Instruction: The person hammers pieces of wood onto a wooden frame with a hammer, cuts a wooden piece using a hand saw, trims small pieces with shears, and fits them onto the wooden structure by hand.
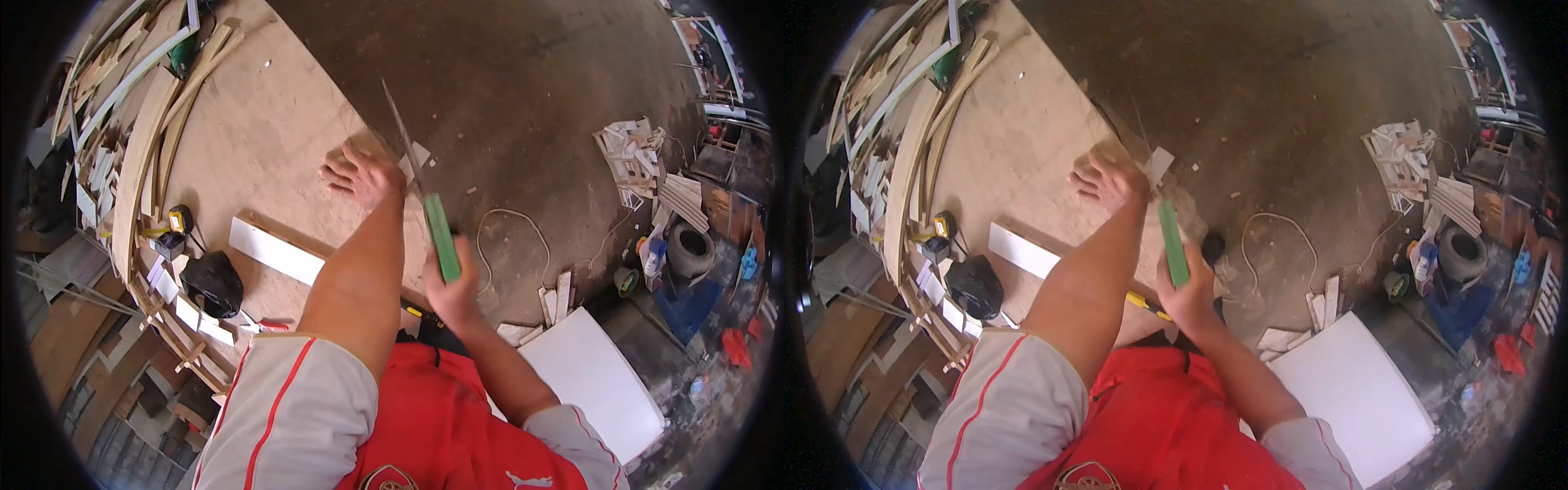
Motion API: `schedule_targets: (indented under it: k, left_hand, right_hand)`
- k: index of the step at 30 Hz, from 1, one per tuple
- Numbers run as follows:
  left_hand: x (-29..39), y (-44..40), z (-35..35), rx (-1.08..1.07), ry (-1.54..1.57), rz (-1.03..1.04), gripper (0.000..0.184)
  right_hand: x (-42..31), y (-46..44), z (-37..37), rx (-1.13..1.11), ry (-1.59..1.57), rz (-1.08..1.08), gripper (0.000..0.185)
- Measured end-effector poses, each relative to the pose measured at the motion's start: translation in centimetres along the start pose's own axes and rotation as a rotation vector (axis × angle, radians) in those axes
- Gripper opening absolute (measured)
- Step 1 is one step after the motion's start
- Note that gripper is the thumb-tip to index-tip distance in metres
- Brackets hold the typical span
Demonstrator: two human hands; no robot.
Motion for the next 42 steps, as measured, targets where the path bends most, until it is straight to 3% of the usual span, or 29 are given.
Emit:
schedule_targets:
  k: [3, 7, 11, 17, 20, 24, 28, 32, 35, 38, 39, 42]
  left_hand:
    - [0.2, 0.1, -0.4, -0.024, 0.011, 0.003, 0.047]
    - [0.0, 0.0, 0.0, 0.027, 0.022, 0.015, 0.047]
    - [0.0, -0.1, 0.1, -0.031, 0.029, -0.015, 0.047]
    - [0.4, 0.0, -0.3, -0.059, 0.002, -0.026, 0.05]
    - [-0.1, 0.1, 0.1, -0.146, 0.049, -0.059, 0.052]
    - [0.4, 0.4, -0.8, -0.135, 0.024, -0.079, 0.053]
    - [0.6, 0.3, -0.4, -0.12, 0.033, -0.079, 0.053]
    - [0.4, 0.4, -0.5, -0.136, 0.051, -0.102, 0.055]
    - [0.6, 0.4, -0.9, -0.14, 0.047, -0.094, 0.054]
    - [0.6, 0.3, -0.6, -0.116, 0.037, -0.096, 0.053]
    - [0.4, 0.5, -0.6, -0.124, 0.041, -0.1, 0.052]
    - [0.9, 0.3, -0.9, -0.12, 0.052, -0.102, 0.052]
  right_hand:
    - [0.7, -0.6, 0.3, -0.048, -0.022, 0.095, 0.011]
    - [-1.5, 2.0, -1.2, -0.008, 0.024, -0.034, 0.015]
    - [0.2, -1.1, 2.0, -0.091, 0.028, 0.023, 0.016]
    - [-0.7, 2.0, -0.5, -0.048, -0.042, 0.118, 0.015]
    - [-1.5, 2.9, 2.3, -0.123, 0.057, -0.122, 0.014]
    - [-1.3, 1.3, -1.6, -0.129, 0.013, 0.136, 0.015]
    - [-2.5, 1.9, -3.0, -0.131, 0.014, 0.068, 0.017]
    - [-2.0, -1.3, -1.8, -0.18, 0.024, 0.167, 0.012]
    - [-4.1, 0.7, -3.8, -0.181, 0.028, 0.05, 0.01]
    - [-4.2, -0.2, -4.3, -0.135, 0.006, 0.069, 0.01]
    - [-2.6, -1.6, -3.1, -0.199, -0.003, 0.218, 0.01]
    - [-1.4, -3.9, -0.7, -0.277, 0.02, 0.336, 0.01]
Point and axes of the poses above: each hand's wrist, its own y-axis away from the middle knuckle, its own z-axis out of the palm, x = y × z, the point moved 8 cm from there along -y, towards the middle knuckle, and after that the axes turned 3 degrees about -z, right-handed, at the moved point
